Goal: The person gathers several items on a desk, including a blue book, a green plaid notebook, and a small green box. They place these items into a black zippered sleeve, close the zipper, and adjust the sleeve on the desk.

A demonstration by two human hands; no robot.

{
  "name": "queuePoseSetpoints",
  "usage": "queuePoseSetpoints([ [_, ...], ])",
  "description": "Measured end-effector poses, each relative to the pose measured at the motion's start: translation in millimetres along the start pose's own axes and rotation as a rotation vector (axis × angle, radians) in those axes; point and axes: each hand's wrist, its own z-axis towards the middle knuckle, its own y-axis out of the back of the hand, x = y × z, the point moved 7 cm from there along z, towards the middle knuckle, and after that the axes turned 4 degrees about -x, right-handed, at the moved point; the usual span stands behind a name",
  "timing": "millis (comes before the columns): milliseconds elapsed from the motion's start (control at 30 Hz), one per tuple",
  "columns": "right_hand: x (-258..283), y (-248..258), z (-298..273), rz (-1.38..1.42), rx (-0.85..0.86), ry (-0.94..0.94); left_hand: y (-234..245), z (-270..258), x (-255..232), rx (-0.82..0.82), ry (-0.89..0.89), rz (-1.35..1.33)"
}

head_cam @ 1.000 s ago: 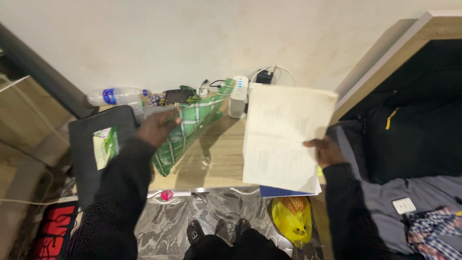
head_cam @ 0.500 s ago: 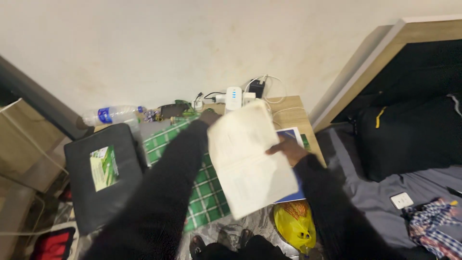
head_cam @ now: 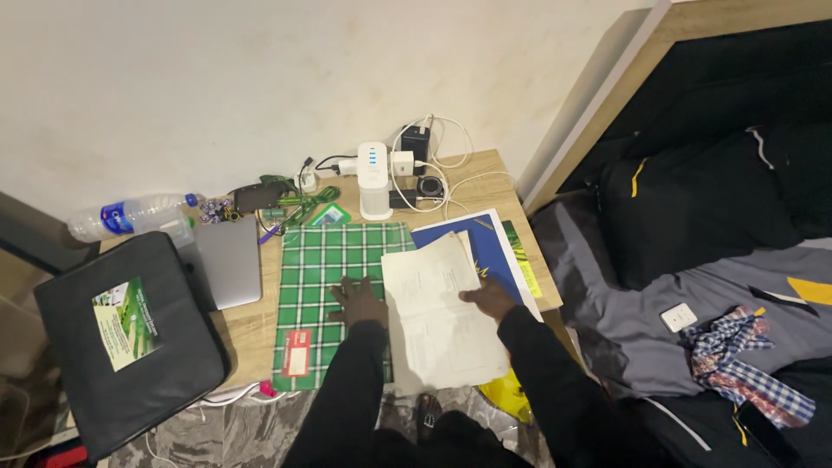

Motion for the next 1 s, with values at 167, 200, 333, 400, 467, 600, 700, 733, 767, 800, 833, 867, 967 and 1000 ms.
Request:
queuePoseSetpoints([
  [167, 38, 34, -23, 0.096, -0.023, 0.042, 18, -21, -9, 0.054, -0.043, 0.002],
  [200, 39, 36, -27, 0.107, -0.015, -0.020, 19, -24, -12, 0.060, -0.048, 0.000],
  [333, 47, 34, -37, 0.226, 0.035, -0.123, 19, -19, -14, 0.010, -0.107, -0.033],
  [400, 52, 31, -37, 0.148, 0.049, -0.124, 16, -12, -7, -0.030, -0.146, -0.110],
  [467, 56, 33, -37, 0.122, 0.053, -0.133, 11, -4, 2, -0.048, -0.175, -0.239],
  [600, 67, 47, -51, 0.308, 0.146, -0.124, 4, -9, 19, -0.224, -0.344, -0.259],
  [700, 72, 49, -65, 0.529, 0.281, -0.135, -14, -7, 35, -0.163, -0.309, -0.028],
  [733, 71, 44, -66, 0.601, 0.324, -0.148, -11, -7, 35, -0.235, -0.361, -0.023],
  [767, 66, 39, -63, 0.542, 0.291, -0.157, -6, -5, 35, -0.309, -0.413, -0.018],
  [800, 57, 31, -58, 0.484, 0.254, -0.167, -8, -2, 40, -0.274, -0.382, -0.112],
  [833, 46, 24, -53, 0.426, 0.218, -0.178, -9, 1, 45, -0.238, -0.349, -0.205],
  [867, 40, 9, -44, 0.383, 0.249, -0.140, -8, 4, 49, -0.203, -0.320, -0.296],
  [967, 22, -23, -11, 0.124, 0.255, -0.029, 1, 4, 56, -0.214, -0.218, -0.494],
  [1000, 17, -19, -2, -0.048, 0.206, 0.007, 7, 0, 52, -0.249, -0.249, -0.493],
])
